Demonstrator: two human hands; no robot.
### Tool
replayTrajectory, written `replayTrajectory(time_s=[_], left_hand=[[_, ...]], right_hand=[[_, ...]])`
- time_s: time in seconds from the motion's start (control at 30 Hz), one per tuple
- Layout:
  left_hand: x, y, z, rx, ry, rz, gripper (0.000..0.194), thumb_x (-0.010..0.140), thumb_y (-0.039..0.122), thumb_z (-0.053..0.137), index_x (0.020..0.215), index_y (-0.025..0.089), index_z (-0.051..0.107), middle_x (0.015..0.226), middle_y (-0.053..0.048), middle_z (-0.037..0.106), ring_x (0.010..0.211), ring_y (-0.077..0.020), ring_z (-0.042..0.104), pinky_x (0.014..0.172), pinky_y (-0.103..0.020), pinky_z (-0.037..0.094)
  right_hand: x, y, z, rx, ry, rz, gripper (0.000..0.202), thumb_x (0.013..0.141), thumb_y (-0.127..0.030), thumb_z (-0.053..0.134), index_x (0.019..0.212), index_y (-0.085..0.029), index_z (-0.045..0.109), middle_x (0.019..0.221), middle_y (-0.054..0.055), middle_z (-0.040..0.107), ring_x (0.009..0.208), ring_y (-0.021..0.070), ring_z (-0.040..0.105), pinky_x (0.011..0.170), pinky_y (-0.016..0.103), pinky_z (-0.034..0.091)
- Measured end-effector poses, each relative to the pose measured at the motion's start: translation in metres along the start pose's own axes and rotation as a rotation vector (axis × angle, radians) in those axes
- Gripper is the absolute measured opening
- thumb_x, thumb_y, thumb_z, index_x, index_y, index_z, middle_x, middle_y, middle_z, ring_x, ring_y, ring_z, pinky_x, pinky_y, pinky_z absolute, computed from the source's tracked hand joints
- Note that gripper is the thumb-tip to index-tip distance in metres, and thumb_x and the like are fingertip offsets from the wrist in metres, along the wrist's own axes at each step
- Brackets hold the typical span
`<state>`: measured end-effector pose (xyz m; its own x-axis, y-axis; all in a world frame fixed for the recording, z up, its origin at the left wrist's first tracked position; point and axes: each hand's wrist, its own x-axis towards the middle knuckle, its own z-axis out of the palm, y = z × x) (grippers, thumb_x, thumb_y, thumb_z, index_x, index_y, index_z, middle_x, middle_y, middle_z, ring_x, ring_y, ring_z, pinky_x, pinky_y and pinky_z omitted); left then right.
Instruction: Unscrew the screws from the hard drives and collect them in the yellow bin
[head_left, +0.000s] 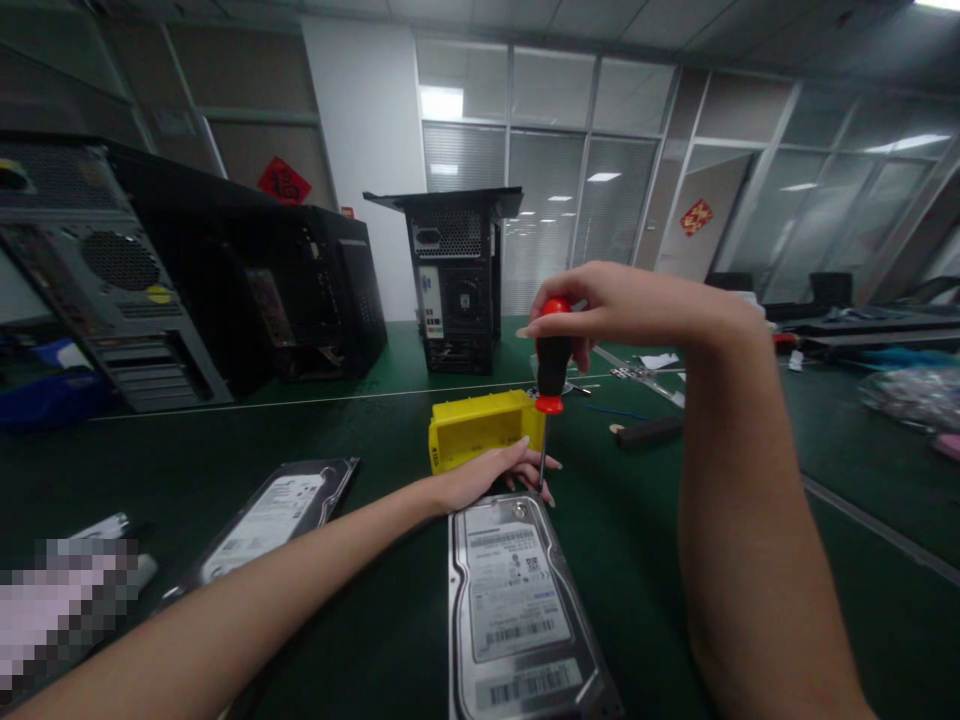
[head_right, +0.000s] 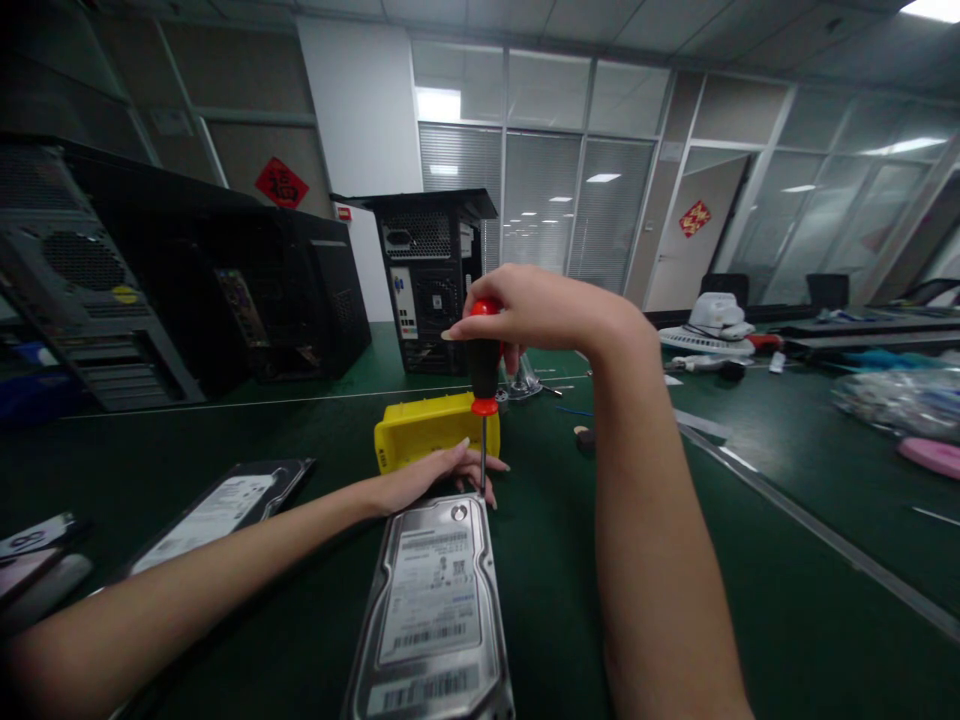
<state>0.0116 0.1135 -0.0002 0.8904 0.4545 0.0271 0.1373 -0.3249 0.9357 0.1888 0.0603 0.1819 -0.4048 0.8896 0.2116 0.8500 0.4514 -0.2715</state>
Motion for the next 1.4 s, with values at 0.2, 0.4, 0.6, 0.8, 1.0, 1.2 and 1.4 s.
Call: replayTrajectory(time_s=[0.2, 0.4, 0.6, 0.8, 1.0, 1.2, 1.4], left_hand=[[-0.0011, 0.0032, 0.0008, -0.012, -0.001, -0.019, 0.067, 0.096, 0.055, 0.014, 0.130, 0.011, 0.049, 0.102, -0.012, 0.065, 0.093, -0.0194, 0.055, 0.088, -0.035, 0.037], [0.0006, -0.0021, -0.0008, -0.017, 0.006, -0.010, 0.067, 0.095, 0.057, 0.015, 0.128, 0.012, 0.051, 0.101, -0.011, 0.065, 0.093, -0.0193, 0.055, 0.087, -0.035, 0.037], [0.0011, -0.0038, -0.0016, -0.013, 0.008, -0.003, 0.064, 0.096, 0.055, 0.017, 0.127, 0.011, 0.052, 0.101, -0.011, 0.066, 0.093, -0.0197, 0.055, 0.087, -0.035, 0.037], [0.0015, -0.0018, 0.0000, -0.028, 0.032, -0.017, 0.068, 0.095, 0.057, 0.017, 0.125, 0.007, 0.053, 0.102, -0.014, 0.067, 0.091, -0.0201, 0.058, 0.088, -0.036, 0.038], [0.0020, -0.0015, 0.0003, -0.013, 0.054, -0.018, 0.071, 0.094, 0.059, 0.016, 0.122, 0.006, 0.055, 0.103, -0.015, 0.067, 0.090, -0.0203, 0.058, 0.088, -0.037, 0.039], [0.0013, -0.0037, -0.0013, -0.020, 0.032, -0.021, 0.066, 0.096, 0.055, 0.017, 0.126, 0.008, 0.052, 0.105, -0.015, 0.068, 0.093, -0.0204, 0.059, 0.089, -0.037, 0.038], [0.0017, -0.0029, -0.0009, -0.015, 0.036, -0.016, 0.066, 0.096, 0.054, 0.016, 0.125, 0.008, 0.054, 0.104, -0.015, 0.068, 0.094, -0.0211, 0.059, 0.090, -0.038, 0.038]], right_hand=[[0.0019, 0.0016, 0.0003, 0.011, -0.016, -0.013, 0.039, 0.082, -0.051, 0.056, 0.098, -0.016, 0.064, 0.084, 0.006, 0.067, 0.073, 0.0164, 0.064, 0.058, 0.027, 0.047], [0.0015, 0.0017, 0.0003, -0.005, -0.012, -0.006, 0.041, 0.082, -0.053, 0.055, 0.097, -0.016, 0.064, 0.082, 0.005, 0.067, 0.069, 0.0149, 0.063, 0.056, 0.026, 0.047], [0.0034, 0.0030, -0.0005, 0.010, -0.036, -0.014, 0.040, 0.081, -0.051, 0.057, 0.099, -0.017, 0.063, 0.085, 0.006, 0.067, 0.071, 0.0164, 0.064, 0.057, 0.027, 0.048], [0.0026, 0.0023, -0.0003, 0.010, -0.021, -0.016, 0.037, 0.081, -0.050, 0.058, 0.096, -0.017, 0.063, 0.082, 0.005, 0.067, 0.068, 0.0153, 0.063, 0.056, 0.026, 0.047], [-0.0004, 0.0010, -0.0004, 0.011, 0.000, -0.029, 0.036, 0.082, -0.049, 0.057, 0.095, -0.016, 0.063, 0.079, 0.005, 0.067, 0.065, 0.0137, 0.062, 0.054, 0.025, 0.047], [-0.0010, -0.0005, -0.0015, 0.005, 0.036, -0.056, 0.039, 0.083, -0.050, 0.054, 0.100, -0.017, 0.064, 0.084, 0.006, 0.067, 0.074, 0.0171, 0.064, 0.061, 0.028, 0.048], [0.0019, 0.0004, 0.0002, 0.020, -0.004, -0.067, 0.036, 0.082, -0.050, 0.057, 0.095, -0.016, 0.063, 0.083, 0.005, 0.068, 0.069, 0.0152, 0.064, 0.056, 0.026, 0.048]])
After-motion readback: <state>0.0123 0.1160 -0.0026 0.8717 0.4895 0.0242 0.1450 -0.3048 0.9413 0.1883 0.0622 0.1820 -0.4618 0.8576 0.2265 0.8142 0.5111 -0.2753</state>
